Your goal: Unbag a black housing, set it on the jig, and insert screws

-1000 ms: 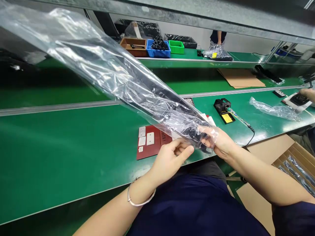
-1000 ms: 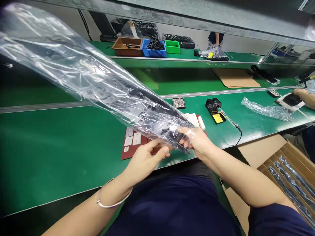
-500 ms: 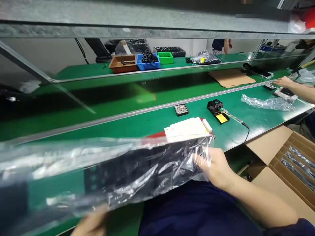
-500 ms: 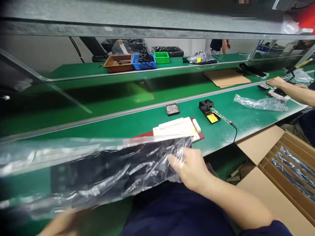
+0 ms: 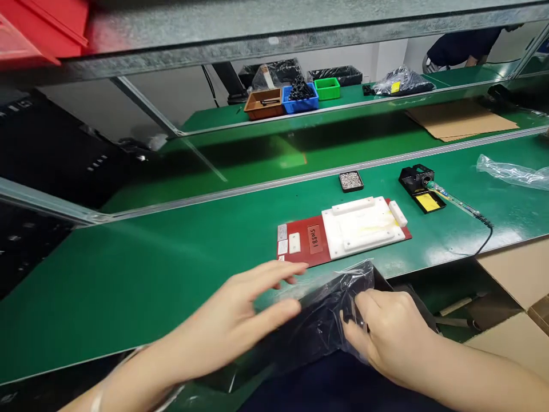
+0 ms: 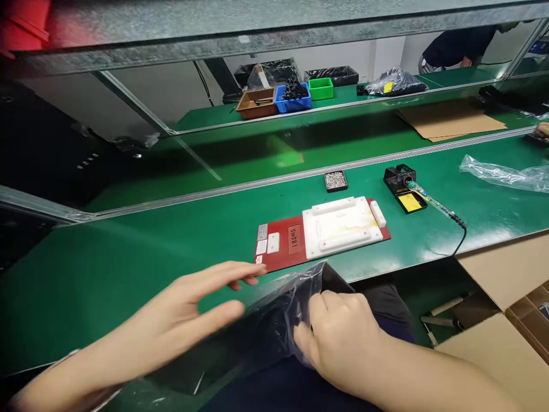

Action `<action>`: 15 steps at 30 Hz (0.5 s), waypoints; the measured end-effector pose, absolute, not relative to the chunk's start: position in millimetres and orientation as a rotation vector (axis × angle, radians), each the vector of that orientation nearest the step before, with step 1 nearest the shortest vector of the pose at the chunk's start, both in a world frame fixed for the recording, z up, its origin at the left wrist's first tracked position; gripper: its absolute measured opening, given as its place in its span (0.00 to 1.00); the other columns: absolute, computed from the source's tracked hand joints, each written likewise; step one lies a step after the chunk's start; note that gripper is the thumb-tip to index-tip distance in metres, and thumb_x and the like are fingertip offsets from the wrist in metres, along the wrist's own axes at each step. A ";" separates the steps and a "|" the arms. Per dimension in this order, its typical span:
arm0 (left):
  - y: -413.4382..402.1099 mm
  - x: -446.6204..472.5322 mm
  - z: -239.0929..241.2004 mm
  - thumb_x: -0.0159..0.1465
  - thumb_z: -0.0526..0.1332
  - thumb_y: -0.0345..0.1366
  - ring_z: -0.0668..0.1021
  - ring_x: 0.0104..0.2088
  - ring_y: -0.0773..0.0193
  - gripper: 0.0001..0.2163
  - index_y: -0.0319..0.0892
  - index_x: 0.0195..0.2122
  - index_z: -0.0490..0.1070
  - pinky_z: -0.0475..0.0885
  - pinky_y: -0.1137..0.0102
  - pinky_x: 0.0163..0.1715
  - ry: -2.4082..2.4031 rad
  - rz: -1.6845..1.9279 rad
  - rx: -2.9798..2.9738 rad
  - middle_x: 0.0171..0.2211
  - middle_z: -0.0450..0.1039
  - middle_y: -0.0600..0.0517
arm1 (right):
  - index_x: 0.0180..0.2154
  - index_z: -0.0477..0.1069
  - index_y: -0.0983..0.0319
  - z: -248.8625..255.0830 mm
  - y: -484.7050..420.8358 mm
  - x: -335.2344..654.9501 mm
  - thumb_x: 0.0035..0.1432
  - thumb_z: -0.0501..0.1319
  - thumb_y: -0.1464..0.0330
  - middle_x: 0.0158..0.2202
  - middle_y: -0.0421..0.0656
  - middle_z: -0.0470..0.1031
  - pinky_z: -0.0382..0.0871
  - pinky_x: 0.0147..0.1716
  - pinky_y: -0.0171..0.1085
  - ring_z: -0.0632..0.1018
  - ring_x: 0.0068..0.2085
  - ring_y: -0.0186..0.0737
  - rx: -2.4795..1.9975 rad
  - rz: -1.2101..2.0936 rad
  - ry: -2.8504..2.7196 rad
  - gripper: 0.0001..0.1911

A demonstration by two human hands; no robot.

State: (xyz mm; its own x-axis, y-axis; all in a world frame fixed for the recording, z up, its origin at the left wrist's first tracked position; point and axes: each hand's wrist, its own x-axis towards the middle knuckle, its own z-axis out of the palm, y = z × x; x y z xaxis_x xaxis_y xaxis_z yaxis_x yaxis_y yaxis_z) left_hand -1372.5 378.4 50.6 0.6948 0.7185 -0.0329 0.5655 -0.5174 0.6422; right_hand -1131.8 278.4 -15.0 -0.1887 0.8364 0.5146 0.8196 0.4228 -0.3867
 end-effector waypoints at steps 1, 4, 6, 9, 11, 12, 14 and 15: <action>378.3 -1354.6 49.5 0.64 0.61 0.46 0.78 0.41 0.66 0.15 0.56 0.52 0.72 0.73 0.77 0.40 0.892 0.270 2.242 0.45 0.76 0.57 | 0.25 0.60 0.64 -15.1 275.6 -1132.0 0.72 0.41 0.65 0.22 0.40 0.59 0.39 0.29 0.34 0.59 0.24 0.34 -1.397 0.040 -2.008 0.24; 378.9 -1322.8 43.4 0.66 0.60 0.40 0.76 0.34 0.69 0.05 0.49 0.38 0.75 0.71 0.77 0.36 0.739 0.238 2.173 0.34 0.75 0.56 | 0.26 0.61 0.64 -16.9 266.4 -1130.6 0.71 0.42 0.66 0.23 0.41 0.60 0.40 0.29 0.34 0.61 0.25 0.35 -1.431 0.092 -2.015 0.22; 380.1 -1316.7 38.1 0.67 0.59 0.38 0.74 0.29 0.71 0.08 0.45 0.31 0.71 0.69 0.77 0.31 0.695 0.273 2.179 0.29 0.72 0.56 | 0.26 0.62 0.64 -19.0 261.7 -1129.3 0.70 0.42 0.65 0.23 0.41 0.60 0.39 0.29 0.34 0.61 0.25 0.35 -1.478 0.100 -2.010 0.22; 383.1 -1318.2 31.7 0.68 0.56 0.35 0.71 0.25 0.72 0.10 0.44 0.28 0.67 0.66 0.78 0.27 0.698 0.399 2.264 0.25 0.69 0.57 | 0.24 0.61 0.63 -21.0 259.4 -1127.8 0.70 0.40 0.65 0.22 0.41 0.60 0.38 0.29 0.34 0.61 0.24 0.36 -1.538 0.049 -1.984 0.24; 385.7 -1326.3 30.6 0.68 0.55 0.36 0.73 0.30 0.70 0.07 0.45 0.32 0.68 0.69 0.79 0.32 0.717 0.410 2.323 0.29 0.71 0.55 | 0.23 0.61 0.64 -20.1 260.6 -1125.3 0.71 0.40 0.65 0.21 0.41 0.59 0.39 0.29 0.35 0.60 0.24 0.35 -1.549 0.037 -1.981 0.25; 387.2 -1333.9 31.3 0.67 0.57 0.38 0.75 0.34 0.68 0.05 0.46 0.38 0.71 0.71 0.79 0.36 0.730 0.355 2.346 0.35 0.74 0.54 | 0.23 0.61 0.64 -18.9 261.7 -1122.8 0.71 0.40 0.65 0.21 0.41 0.59 0.40 0.28 0.35 0.60 0.24 0.34 -1.549 0.056 -1.984 0.25; 390.6 -1357.8 34.5 0.63 0.61 0.44 0.77 0.36 0.65 0.20 0.51 0.57 0.66 0.74 0.76 0.37 0.783 0.164 2.331 0.56 0.69 0.49 | 0.23 0.60 0.65 -15.5 264.3 -1113.6 0.71 0.44 0.64 0.21 0.40 0.60 0.43 0.28 0.34 0.60 0.23 0.29 -1.550 0.113 -1.981 0.24; 392.0 -1373.6 36.3 0.61 0.62 0.47 0.78 0.32 0.66 0.30 0.53 0.64 0.58 0.75 0.74 0.32 0.849 0.080 2.285 0.63 0.59 0.47 | 0.22 0.59 0.66 -13.5 266.1 -1106.6 0.71 0.47 0.64 0.21 0.39 0.59 0.45 0.27 0.33 0.59 0.22 0.27 -1.552 0.146 -1.973 0.24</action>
